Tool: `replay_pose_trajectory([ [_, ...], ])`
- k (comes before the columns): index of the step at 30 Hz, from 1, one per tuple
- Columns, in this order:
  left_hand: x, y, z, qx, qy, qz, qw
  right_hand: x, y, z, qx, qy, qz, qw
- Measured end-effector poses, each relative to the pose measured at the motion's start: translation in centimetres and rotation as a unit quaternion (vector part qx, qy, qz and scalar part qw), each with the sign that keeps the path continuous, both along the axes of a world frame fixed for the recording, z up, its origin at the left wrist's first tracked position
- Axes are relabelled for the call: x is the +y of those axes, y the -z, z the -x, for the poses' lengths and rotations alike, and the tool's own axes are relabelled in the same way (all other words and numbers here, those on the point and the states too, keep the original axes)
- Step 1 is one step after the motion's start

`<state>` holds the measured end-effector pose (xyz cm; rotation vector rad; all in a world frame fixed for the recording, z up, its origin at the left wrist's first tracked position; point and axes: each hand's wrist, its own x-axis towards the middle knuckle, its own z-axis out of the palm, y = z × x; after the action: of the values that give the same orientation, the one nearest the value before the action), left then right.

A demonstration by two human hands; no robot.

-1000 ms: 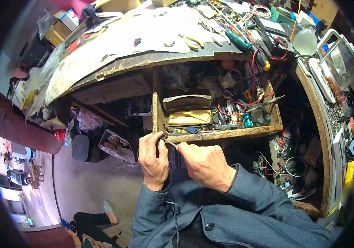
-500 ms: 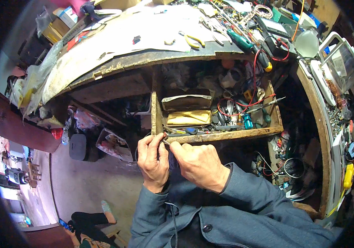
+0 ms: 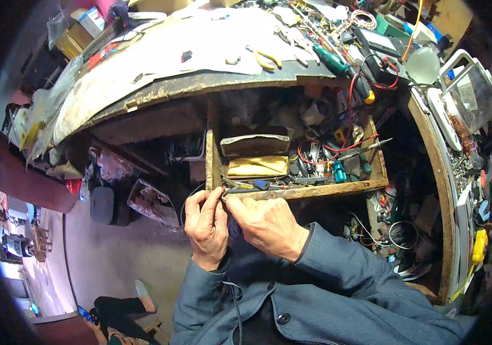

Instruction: The person works at a cluttered workbench, using pliers and a multimeter to strip and test small wires. They repeatedly twist wire ends and measure continuity while handling various small electronic components.

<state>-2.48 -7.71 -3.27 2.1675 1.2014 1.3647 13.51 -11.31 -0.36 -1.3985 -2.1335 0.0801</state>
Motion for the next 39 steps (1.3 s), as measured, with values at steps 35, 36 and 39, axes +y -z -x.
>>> replay_pose_trajectory([
  [35, -2.2, -1.1, -1.8, 0.031, -0.005, -0.059, 0.998, -3.8, -0.1, -0.9, 0.031, 0.050, 0.000, 0.998],
  [36, -2.4, -1.4, -1.8, 0.040, -0.007, -0.058, 0.997, -3.8, -0.6, -1.2, 0.030, 0.046, -0.019, 0.998],
  [39, -2.7, -2.4, -2.0, 0.023, 0.014, -0.029, 0.999, -3.9, -1.5, -1.5, -0.003, 0.045, 0.005, 0.999],
])
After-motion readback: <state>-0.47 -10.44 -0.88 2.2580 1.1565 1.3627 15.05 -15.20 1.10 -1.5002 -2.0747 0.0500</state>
